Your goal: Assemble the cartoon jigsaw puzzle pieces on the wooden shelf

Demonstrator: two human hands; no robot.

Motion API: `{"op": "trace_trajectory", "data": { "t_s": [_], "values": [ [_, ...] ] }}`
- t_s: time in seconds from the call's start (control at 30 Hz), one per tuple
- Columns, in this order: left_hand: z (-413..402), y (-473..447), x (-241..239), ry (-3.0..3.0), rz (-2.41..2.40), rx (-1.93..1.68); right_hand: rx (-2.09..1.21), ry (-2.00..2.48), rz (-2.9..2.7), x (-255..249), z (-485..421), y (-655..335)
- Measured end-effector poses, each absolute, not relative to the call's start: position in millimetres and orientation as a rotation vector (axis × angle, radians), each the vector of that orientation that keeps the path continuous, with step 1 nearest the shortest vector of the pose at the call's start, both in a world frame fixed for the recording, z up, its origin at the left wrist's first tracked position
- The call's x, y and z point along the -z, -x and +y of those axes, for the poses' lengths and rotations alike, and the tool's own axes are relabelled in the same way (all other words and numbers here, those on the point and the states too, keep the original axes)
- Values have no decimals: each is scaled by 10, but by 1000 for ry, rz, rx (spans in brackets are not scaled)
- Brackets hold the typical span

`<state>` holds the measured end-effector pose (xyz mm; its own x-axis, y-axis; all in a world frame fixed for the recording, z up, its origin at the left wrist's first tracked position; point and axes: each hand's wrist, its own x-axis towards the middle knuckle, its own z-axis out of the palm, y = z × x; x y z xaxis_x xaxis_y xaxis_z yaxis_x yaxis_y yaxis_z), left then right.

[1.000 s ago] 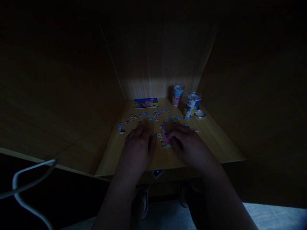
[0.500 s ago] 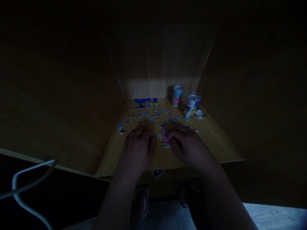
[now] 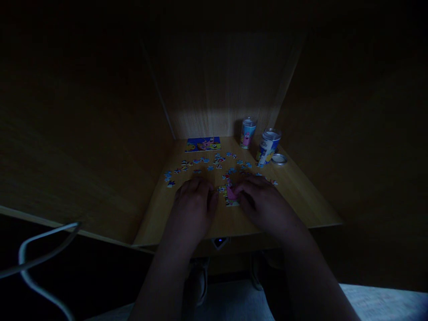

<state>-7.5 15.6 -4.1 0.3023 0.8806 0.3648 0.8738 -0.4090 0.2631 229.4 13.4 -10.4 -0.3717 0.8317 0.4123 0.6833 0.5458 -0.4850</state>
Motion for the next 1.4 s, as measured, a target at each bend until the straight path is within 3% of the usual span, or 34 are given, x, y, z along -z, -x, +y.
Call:
{"op": "trace_trajectory", "data": {
  "t_s": [1.4],
  "values": [
    [146,60,15,-2511,1697,-716,-306,1216,-2156,99,126,-2291]
  ]
}}
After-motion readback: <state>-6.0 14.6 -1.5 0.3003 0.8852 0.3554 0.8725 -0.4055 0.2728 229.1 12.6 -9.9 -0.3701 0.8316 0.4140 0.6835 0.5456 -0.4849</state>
